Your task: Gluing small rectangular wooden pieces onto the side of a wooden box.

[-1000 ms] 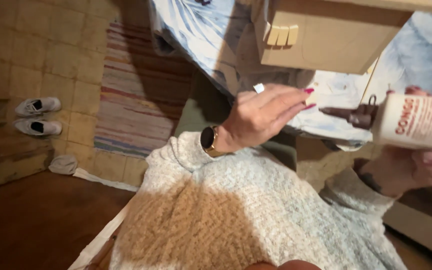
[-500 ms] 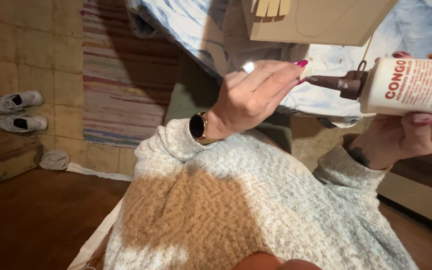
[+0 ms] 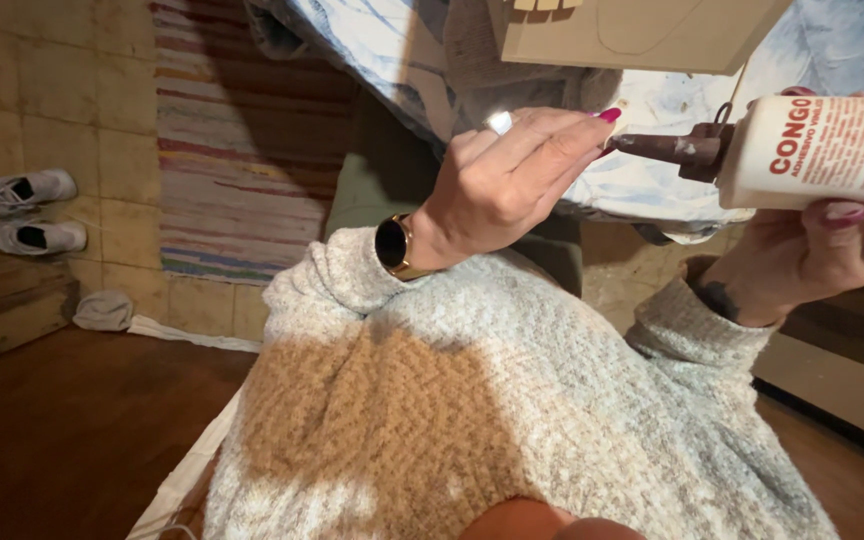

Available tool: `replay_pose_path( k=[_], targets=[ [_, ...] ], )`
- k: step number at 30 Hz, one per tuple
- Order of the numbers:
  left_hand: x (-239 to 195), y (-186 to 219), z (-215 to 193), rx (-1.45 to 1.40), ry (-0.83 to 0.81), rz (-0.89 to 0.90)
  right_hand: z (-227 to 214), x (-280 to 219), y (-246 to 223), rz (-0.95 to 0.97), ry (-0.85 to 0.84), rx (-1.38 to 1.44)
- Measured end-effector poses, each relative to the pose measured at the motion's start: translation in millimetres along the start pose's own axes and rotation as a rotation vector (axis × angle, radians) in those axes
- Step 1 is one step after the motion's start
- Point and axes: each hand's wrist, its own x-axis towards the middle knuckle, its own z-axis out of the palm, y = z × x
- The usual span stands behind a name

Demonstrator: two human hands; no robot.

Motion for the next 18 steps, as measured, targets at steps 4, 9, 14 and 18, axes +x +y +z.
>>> replay_pose_path(
  k=[4,9,14,18],
  targets=[
    [0.5,0.5,1.1,0.003,0.007,-0.002,9.3,0.1,-0.7,-0.05,0.043,-0.027],
    [1.0,0.9,-0.3,0.005,-0.002,0.001,-9.1,0.6,5.6,-0.033,0.037,-0.029],
    [1.7,0.6,0.5,0.002,-0.005,0.013,-10.9,-0.8,6.6,-0.024,0.053,-0.048],
    [3.6,2.3,-1.4,0.007,-0.015,0.012,6.3,-0.1,0.0,-0.07,0.023,-0.082]
  ],
)
